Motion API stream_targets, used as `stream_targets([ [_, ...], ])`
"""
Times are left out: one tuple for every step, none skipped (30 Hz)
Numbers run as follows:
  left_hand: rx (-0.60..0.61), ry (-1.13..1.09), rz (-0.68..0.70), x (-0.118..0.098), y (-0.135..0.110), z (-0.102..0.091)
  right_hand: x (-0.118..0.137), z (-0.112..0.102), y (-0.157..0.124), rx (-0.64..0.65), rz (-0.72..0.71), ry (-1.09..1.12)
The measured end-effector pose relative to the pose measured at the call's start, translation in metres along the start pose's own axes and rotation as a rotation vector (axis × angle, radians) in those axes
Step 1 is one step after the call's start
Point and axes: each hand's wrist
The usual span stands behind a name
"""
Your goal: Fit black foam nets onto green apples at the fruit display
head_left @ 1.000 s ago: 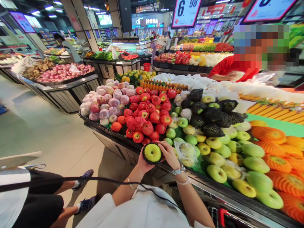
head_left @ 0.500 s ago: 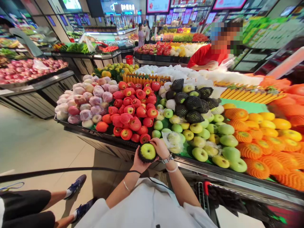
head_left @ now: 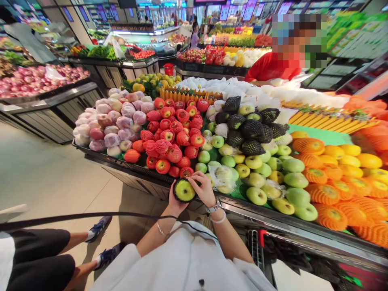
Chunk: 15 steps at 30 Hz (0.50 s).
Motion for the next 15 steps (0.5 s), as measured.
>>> stream_targets([
  [0.011,0.007,-0.006,-0.002,-0.002,0.001,0.001,-0.003,0.0,0.03,-0.022,0.036],
  [0.019,0.016,-0.02,-0.004,-0.003,0.003,0.001,-0.007,-0.001,0.046,-0.047,0.074],
  [0.023,0.028,-0.047,-0.006,-0.005,0.004,0.0,-0.009,-0.002,0.038,-0.072,0.112],
  [0.027,0.038,-0.084,-0.007,-0.007,0.006,-0.001,-0.011,-0.003,0.007,-0.096,0.145],
  [0.032,0.045,-0.124,-0.009,-0.009,0.009,-0.003,-0.011,-0.005,-0.032,-0.12,0.174],
  [0.037,0.051,-0.158,-0.01,-0.011,0.012,-0.004,-0.01,-0.007,-0.063,-0.147,0.196],
  [0.036,0.057,-0.179,-0.01,-0.012,0.015,-0.005,-0.007,-0.01,-0.073,-0.174,0.207],
  [0.021,0.064,-0.177,-0.01,-0.012,0.018,-0.005,-0.003,-0.013,-0.062,-0.202,0.205],
  [-0.004,0.069,-0.151,-0.009,-0.012,0.021,-0.005,0.003,-0.017,-0.044,-0.224,0.195],
  [-0.031,0.072,-0.104,-0.007,-0.012,0.024,-0.005,0.009,-0.02,-0.041,-0.234,0.181],
  [-0.056,0.075,-0.046,-0.005,-0.011,0.026,-0.005,0.015,-0.023,-0.069,-0.222,0.166],
  [-0.073,0.083,0.007,-0.002,-0.01,0.029,-0.006,0.02,-0.026,-0.136,-0.188,0.159],
  [-0.074,0.099,0.047,0.0,-0.009,0.031,-0.007,0.025,-0.027,-0.235,-0.134,0.167],
  [-0.058,0.123,0.073,0.003,-0.009,0.034,-0.009,0.029,-0.028,-0.348,-0.067,0.196],
  [-0.032,0.154,0.096,0.007,-0.009,0.036,-0.011,0.032,-0.028,-0.46,0.008,0.246],
])
Point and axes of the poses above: each hand's wrist, its own y-axis towards the middle knuckle, its own z-axis out of the palm, x = y × z, and after that the axes turned 6 degrees about -z, right-handed
